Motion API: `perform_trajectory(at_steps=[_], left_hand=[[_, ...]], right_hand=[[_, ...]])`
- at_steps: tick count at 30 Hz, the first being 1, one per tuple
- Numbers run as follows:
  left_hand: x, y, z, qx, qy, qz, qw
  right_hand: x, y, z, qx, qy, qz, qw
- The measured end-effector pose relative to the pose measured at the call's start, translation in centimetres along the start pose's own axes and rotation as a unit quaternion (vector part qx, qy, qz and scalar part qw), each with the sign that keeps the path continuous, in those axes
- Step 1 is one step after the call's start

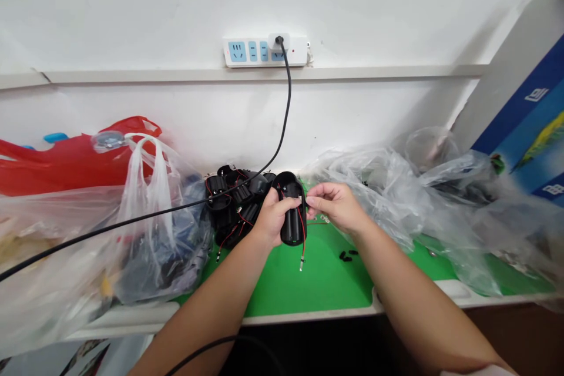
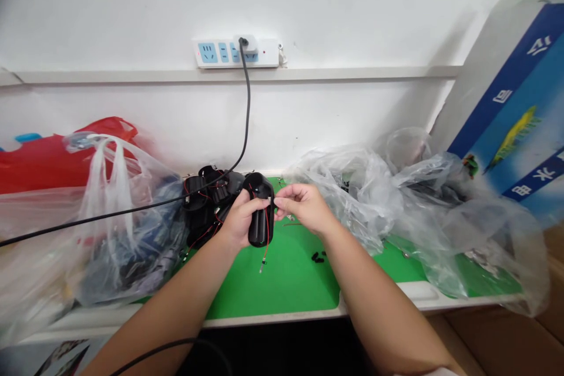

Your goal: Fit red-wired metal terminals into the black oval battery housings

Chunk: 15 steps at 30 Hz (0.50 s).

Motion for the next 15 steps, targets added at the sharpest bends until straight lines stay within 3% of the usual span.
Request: perform_trajectory(at_steps=[15], left_hand=[[-0.31,0.46,-0.67,0.053,0.057,-0.029,0.997]], right_hand=[[0.06,-0.13,-0.02,-0.053,-0.015,-0.030,0.998]])
Point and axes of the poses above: each hand's wrist, its own x-axis towards the middle knuckle, its own y-axis out of the palm, z = x × y, the point moved 4 cm from there along x, towards the middle knuckle, and after that the axes turned 8 degrees about x, right-handed, at the moved point
